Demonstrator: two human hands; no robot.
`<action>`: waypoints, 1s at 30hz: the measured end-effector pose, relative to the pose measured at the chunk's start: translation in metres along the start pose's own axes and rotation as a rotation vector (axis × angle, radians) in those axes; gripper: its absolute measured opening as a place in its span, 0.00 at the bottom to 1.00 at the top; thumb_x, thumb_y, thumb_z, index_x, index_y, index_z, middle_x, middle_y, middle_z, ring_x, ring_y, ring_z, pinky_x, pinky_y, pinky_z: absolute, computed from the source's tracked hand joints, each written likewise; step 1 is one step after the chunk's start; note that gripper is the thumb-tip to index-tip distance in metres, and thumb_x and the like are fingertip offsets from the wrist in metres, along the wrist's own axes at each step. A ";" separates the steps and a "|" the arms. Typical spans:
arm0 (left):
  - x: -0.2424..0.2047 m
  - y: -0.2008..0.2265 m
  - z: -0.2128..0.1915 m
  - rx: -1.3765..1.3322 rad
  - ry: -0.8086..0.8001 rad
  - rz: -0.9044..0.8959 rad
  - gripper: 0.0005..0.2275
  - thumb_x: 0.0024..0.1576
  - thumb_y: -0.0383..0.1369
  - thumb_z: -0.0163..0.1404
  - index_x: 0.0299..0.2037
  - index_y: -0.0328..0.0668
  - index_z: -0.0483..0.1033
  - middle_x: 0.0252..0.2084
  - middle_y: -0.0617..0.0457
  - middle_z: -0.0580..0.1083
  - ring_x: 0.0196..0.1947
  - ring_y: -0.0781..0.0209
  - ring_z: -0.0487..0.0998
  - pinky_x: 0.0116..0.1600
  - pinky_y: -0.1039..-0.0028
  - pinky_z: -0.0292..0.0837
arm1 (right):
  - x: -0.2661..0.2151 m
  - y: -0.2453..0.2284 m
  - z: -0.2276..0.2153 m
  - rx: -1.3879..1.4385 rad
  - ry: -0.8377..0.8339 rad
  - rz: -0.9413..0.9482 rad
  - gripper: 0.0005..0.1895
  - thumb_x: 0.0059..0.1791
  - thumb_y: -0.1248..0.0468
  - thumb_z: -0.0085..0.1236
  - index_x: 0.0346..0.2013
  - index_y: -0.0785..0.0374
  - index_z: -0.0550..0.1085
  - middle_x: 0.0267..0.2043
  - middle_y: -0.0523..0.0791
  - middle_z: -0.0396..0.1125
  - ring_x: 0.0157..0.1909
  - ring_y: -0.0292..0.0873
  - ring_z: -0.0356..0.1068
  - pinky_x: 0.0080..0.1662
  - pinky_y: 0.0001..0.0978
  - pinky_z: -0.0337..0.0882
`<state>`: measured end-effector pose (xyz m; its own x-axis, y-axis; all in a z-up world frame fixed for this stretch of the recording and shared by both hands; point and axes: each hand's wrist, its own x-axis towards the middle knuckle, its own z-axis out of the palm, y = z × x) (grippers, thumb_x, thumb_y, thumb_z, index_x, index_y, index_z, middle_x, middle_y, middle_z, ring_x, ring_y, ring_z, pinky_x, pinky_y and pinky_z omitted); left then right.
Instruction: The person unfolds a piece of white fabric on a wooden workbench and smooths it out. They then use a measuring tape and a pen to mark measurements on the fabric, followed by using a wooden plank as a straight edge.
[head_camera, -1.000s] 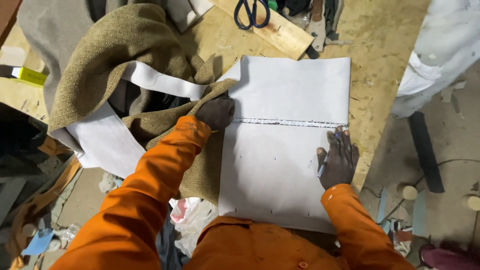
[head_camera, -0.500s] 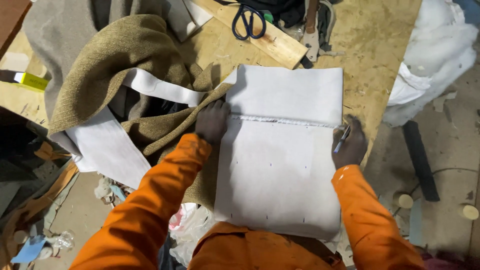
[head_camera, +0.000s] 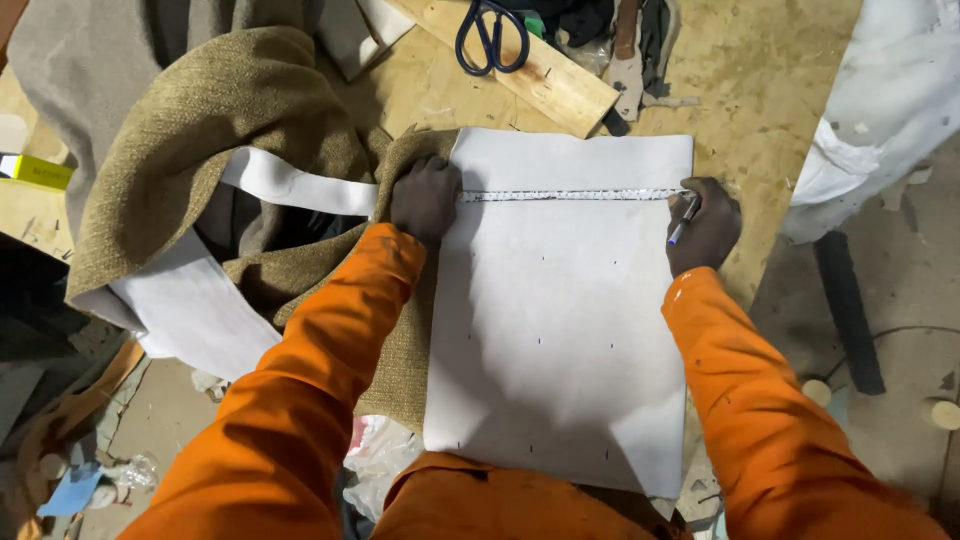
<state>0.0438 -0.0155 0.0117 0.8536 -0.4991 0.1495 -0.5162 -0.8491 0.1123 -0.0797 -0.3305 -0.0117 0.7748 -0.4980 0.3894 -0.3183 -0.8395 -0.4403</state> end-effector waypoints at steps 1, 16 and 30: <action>0.002 -0.001 0.002 0.025 -0.026 0.022 0.04 0.43 0.34 0.48 0.23 0.46 0.68 0.28 0.53 0.66 0.32 0.55 0.70 0.28 0.70 0.68 | -0.002 0.001 0.004 0.014 0.058 0.000 0.10 0.36 0.68 0.57 0.28 0.49 0.69 0.27 0.38 0.63 0.34 0.46 0.64 0.38 0.35 0.65; 0.025 -0.004 -0.006 0.048 -0.055 0.023 0.04 0.43 0.30 0.45 0.26 0.41 0.71 0.29 0.50 0.69 0.33 0.51 0.71 0.28 0.66 0.70 | -0.005 -0.007 0.002 0.126 0.079 -0.017 0.11 0.35 0.71 0.59 0.26 0.53 0.69 0.33 0.40 0.54 0.40 0.48 0.56 0.44 0.37 0.60; 0.026 -0.006 -0.019 -0.098 -0.196 0.041 0.04 0.47 0.32 0.43 0.25 0.43 0.69 0.31 0.51 0.68 0.37 0.51 0.69 0.34 0.64 0.70 | 0.035 -0.064 -0.012 0.699 -0.356 0.224 0.07 0.45 0.65 0.44 0.34 0.57 0.71 0.20 0.41 0.60 0.23 0.31 0.59 0.26 0.19 0.64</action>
<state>0.0677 -0.0201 0.0334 0.8242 -0.5650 -0.0370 -0.5470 -0.8114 0.2063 -0.0392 -0.2971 0.0397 0.8978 -0.4404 0.0030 -0.1636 -0.3399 -0.9261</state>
